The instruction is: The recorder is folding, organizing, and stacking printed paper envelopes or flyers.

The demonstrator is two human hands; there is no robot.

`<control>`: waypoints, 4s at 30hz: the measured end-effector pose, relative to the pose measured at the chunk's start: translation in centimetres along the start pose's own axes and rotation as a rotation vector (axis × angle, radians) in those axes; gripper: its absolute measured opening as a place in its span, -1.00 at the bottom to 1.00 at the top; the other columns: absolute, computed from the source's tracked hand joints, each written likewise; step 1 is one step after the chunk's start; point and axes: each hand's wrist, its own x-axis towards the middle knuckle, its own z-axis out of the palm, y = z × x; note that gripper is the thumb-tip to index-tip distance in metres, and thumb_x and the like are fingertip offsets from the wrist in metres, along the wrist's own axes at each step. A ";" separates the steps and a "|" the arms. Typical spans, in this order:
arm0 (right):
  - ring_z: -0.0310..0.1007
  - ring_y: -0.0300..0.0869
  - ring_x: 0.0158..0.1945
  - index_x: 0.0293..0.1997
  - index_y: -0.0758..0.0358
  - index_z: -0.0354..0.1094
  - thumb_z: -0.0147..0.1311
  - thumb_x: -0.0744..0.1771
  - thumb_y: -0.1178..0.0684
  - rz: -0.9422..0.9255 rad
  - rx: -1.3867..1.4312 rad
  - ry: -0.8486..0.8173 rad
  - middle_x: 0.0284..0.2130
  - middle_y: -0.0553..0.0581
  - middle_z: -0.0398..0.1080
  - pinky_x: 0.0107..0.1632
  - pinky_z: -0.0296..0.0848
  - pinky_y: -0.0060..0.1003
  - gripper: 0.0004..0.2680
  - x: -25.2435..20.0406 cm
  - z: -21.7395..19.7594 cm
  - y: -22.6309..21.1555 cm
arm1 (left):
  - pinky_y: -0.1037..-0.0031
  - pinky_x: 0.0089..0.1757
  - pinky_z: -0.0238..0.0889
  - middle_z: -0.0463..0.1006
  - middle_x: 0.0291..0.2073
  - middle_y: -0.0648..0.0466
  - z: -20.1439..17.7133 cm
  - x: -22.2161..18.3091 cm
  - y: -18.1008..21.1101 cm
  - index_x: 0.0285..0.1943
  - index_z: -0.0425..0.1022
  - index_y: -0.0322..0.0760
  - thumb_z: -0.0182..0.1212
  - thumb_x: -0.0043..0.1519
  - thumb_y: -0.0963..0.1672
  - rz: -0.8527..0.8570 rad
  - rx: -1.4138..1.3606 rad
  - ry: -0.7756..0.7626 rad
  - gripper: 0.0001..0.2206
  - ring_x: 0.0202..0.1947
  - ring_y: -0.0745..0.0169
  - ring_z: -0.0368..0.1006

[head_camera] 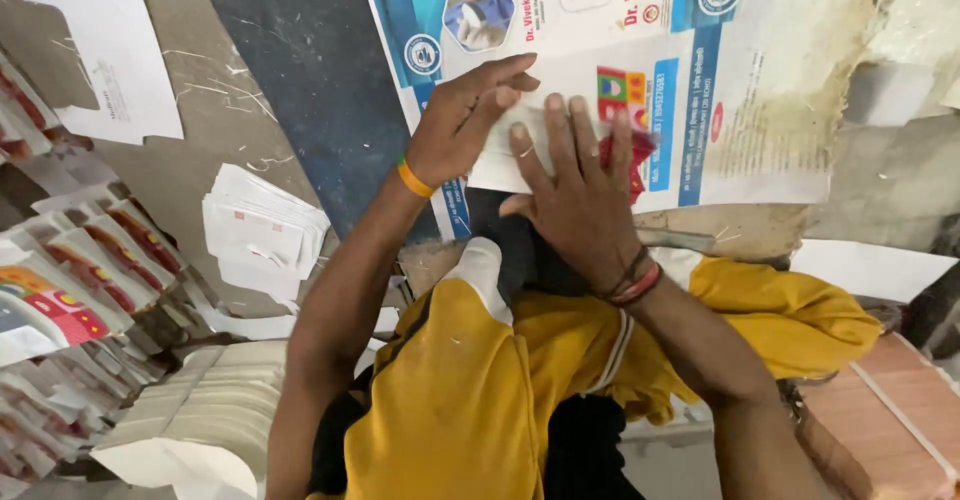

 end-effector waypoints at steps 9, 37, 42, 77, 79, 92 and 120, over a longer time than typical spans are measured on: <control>0.03 0.27 0.50 0.46 0.26 0.10 -0.40 0.49 -0.37 0.029 -0.021 0.203 0.37 0.46 0.16 0.44 -0.23 0.40 -0.49 1.5 -0.8 5.2 | 0.32 0.15 0.27 0.63 0.08 -0.06 -0.5 3.0 -3.0 0.46 0.34 -0.36 -0.35 0.53 0.03 -0.258 -0.166 0.232 -0.48 0.16 0.23 0.49; 0.36 0.12 0.02 0.05 0.46 0.33 -0.38 0.36 -0.49 -0.105 -0.339 0.322 -0.04 0.41 0.37 0.11 0.26 0.06 -0.37 3.3 -4.1 0.7 | 0.33 0.02 0.31 0.50 -0.12 -0.02 4.3 0.1 4.3 0.28 0.46 -0.32 0.11 0.39 -0.12 -0.316 0.181 0.252 -0.69 -0.13 0.09 0.46; 0.37 -0.03 -0.27 -0.14 0.36 0.43 0.14 0.35 -0.27 -0.152 -0.168 0.090 -0.38 0.16 0.36 -0.21 0.39 -0.14 -0.63 2.1 0.4 6.4 | -0.15 0.08 0.23 0.55 -0.01 -0.15 4.8 -0.1 6.2 0.25 0.38 -0.38 -0.01 0.13 0.22 0.267 1.096 0.163 -0.28 0.04 -0.35 0.48; 0.47 -0.16 -0.01 0.12 0.34 0.23 0.24 0.37 -0.33 0.440 1.141 0.619 -0.03 0.19 0.42 0.04 0.50 -0.31 -0.52 -2.3 5.0 8.0 | 0.32 0.43 0.01 0.49 0.25 -0.02 3.6 -2.0 0.0 0.46 0.28 -0.33 0.32 0.31 -0.02 -0.125 -0.021 0.326 -0.42 0.35 0.18 0.34; 0.46 -0.11 0.13 0.22 0.38 0.22 0.19 0.40 -0.35 0.399 1.007 0.568 0.04 0.21 0.40 0.20 0.49 -0.27 -0.49 -2.2 4.2 8.2 | 0.30 0.42 0.01 0.51 0.20 0.00 3.8 -3.1 -0.3 0.47 0.28 -0.32 0.30 0.35 0.02 -0.113 -0.032 0.370 -0.42 0.31 0.19 0.36; 0.33 -0.10 0.23 0.41 0.44 0.09 -0.04 0.48 -0.29 0.340 1.346 0.497 -0.03 0.14 0.30 0.44 0.29 -0.10 -0.49 -0.5 5.2 7.6 | 0.16 0.45 -0.06 0.51 0.05 -0.03 3.9 -2.0 1.5 0.49 0.27 -0.36 0.13 0.44 -0.12 -0.167 0.039 0.395 -0.56 0.21 0.13 0.43; 0.37 0.09 0.13 0.13 0.28 0.44 0.28 0.25 0.10 0.016 0.051 -0.068 -0.01 0.25 0.47 0.24 0.18 0.10 -0.67 5.3 -3.7 3.8 | 0.08 0.50 -0.14 0.56 -0.01 -0.01 1.9 -2.4 0.3 0.34 0.44 -0.26 0.06 0.48 -0.17 -0.099 0.109 0.292 -0.73 0.05 0.14 0.54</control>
